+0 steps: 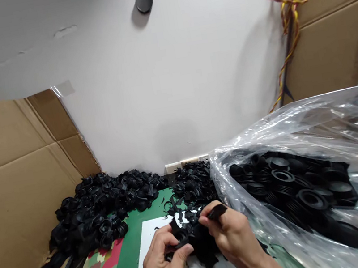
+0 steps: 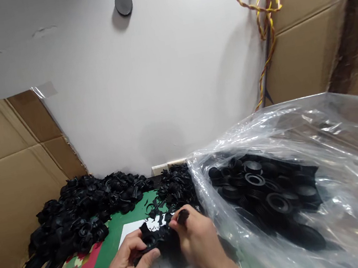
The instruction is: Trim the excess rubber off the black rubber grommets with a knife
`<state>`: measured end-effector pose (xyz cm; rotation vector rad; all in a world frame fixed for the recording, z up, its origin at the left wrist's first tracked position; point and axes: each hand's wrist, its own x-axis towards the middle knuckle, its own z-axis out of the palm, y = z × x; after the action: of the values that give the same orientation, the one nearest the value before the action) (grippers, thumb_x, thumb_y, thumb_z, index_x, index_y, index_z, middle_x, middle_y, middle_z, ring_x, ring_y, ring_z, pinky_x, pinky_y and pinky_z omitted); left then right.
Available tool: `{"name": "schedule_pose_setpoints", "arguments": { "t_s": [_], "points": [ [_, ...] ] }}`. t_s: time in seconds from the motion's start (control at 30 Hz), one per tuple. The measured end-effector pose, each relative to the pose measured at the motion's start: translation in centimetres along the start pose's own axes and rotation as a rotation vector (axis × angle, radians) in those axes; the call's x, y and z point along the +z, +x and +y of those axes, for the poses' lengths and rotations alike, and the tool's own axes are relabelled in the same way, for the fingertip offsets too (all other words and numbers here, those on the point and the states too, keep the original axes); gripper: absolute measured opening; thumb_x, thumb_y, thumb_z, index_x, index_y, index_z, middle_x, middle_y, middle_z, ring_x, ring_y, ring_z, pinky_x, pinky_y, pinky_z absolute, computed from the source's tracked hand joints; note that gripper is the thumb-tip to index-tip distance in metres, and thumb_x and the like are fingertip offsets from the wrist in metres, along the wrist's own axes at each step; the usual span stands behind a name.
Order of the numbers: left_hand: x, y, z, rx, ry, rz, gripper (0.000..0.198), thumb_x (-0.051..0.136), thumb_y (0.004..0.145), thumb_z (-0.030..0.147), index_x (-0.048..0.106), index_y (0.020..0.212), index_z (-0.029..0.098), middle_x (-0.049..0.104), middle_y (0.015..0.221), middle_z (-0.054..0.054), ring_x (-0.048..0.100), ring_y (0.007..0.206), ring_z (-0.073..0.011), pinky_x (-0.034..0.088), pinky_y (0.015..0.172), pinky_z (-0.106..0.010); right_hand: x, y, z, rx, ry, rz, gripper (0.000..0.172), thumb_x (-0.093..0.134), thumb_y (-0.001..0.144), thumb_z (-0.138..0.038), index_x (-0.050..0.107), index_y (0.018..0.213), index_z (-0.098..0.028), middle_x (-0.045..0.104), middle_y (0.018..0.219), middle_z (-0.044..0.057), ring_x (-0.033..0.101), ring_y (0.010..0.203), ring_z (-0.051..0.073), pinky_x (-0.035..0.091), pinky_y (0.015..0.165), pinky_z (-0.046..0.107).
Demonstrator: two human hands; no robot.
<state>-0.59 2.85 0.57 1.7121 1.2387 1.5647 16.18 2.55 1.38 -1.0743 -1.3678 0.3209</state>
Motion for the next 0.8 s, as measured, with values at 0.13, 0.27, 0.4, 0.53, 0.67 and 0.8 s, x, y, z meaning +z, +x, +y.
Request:
{"name": "schedule_pose_setpoints", "arguments": {
  "t_s": [0.13, 0.27, 0.4, 0.53, 0.67, 0.8],
  "points": [
    [0.1, 0.6, 0.5, -0.179, -0.205, 0.043, 0.023, 0.077, 0.049, 0.007, 0.064, 0.063, 0.020, 0.071, 0.084, -0.002, 0.066, 0.072, -0.0176, 0.051, 0.063, -0.020, -0.6, 0.7, 0.4, 0.305, 0.088, 0.001, 0.017, 0.059, 0.077, -0.033, 0.063, 0.067, -0.020, 0.060, 0.051, 0.001, 0.056, 0.044, 0.018, 0.044, 0.045, 0.027],
    [0.2, 0.9, 0.9, -0.314, -0.315, 0.030, 0.027, 0.077, 0.048, 0.006, 0.066, 0.068, 0.019, 0.073, 0.087, -0.003, 0.067, 0.067, -0.0161, 0.051, 0.060, -0.020, -0.8, 1.1, 0.4, 0.486, 0.277, -0.022, 0.029, 0.065, 0.070, -0.047, 0.063, 0.070, -0.017, 0.057, 0.045, 0.000, 0.055, 0.045, 0.018, 0.044, 0.048, 0.029],
    [0.2, 1.0, 0.8, -0.298, -0.293, 0.037, 0.029, 0.076, 0.048, 0.005, 0.068, 0.072, 0.020, 0.073, 0.083, -0.001, 0.065, 0.065, -0.0148, 0.051, 0.059, -0.019, -1.0, 1.4, 0.4, 0.507, 0.468, 0.007, 0.039, 0.069, 0.067, -0.055, 0.062, 0.068, -0.016, 0.057, 0.053, 0.000, 0.052, 0.048, 0.014, 0.042, 0.048, 0.025],
    [0.1, 0.8, 0.5, -0.246, -0.230, 0.022, 0.031, 0.075, 0.050, 0.005, 0.072, 0.078, 0.020, 0.074, 0.084, -0.001, 0.066, 0.068, -0.0158, 0.052, 0.061, -0.019, -1.1, 1.0, -0.3, 0.344, 0.569, -0.084, 0.030, 0.070, 0.072, -0.047, 0.066, 0.071, -0.017, 0.059, 0.069, 0.002, 0.053, 0.055, 0.013, 0.043, 0.051, 0.024],
    [0.1, 0.7, 0.2, -0.240, -0.242, -0.002, 0.032, 0.076, 0.052, 0.007, 0.073, 0.080, 0.022, 0.074, 0.080, 0.000, 0.066, 0.069, -0.0159, 0.053, 0.064, -0.018, -0.4, 0.1, -1.2, 0.211, 0.544, -0.193, 0.019, 0.072, 0.073, -0.038, 0.071, 0.074, -0.019, 0.064, 0.075, 0.004, 0.061, 0.071, 0.019, 0.048, 0.063, 0.027],
    [0.1, 0.7, 0.0, -0.225, -0.251, -0.029, 0.030, 0.078, 0.054, 0.010, 0.073, 0.080, 0.023, 0.074, 0.078, 0.001, 0.066, 0.069, -0.0152, 0.053, 0.064, -0.018, 0.3, -0.5, -1.5, 0.307, 0.594, -0.210, 0.021, 0.074, 0.071, -0.039, 0.070, 0.075, -0.019, 0.063, 0.066, 0.002, 0.058, 0.060, 0.016, 0.046, 0.057, 0.025]
  ]
}}
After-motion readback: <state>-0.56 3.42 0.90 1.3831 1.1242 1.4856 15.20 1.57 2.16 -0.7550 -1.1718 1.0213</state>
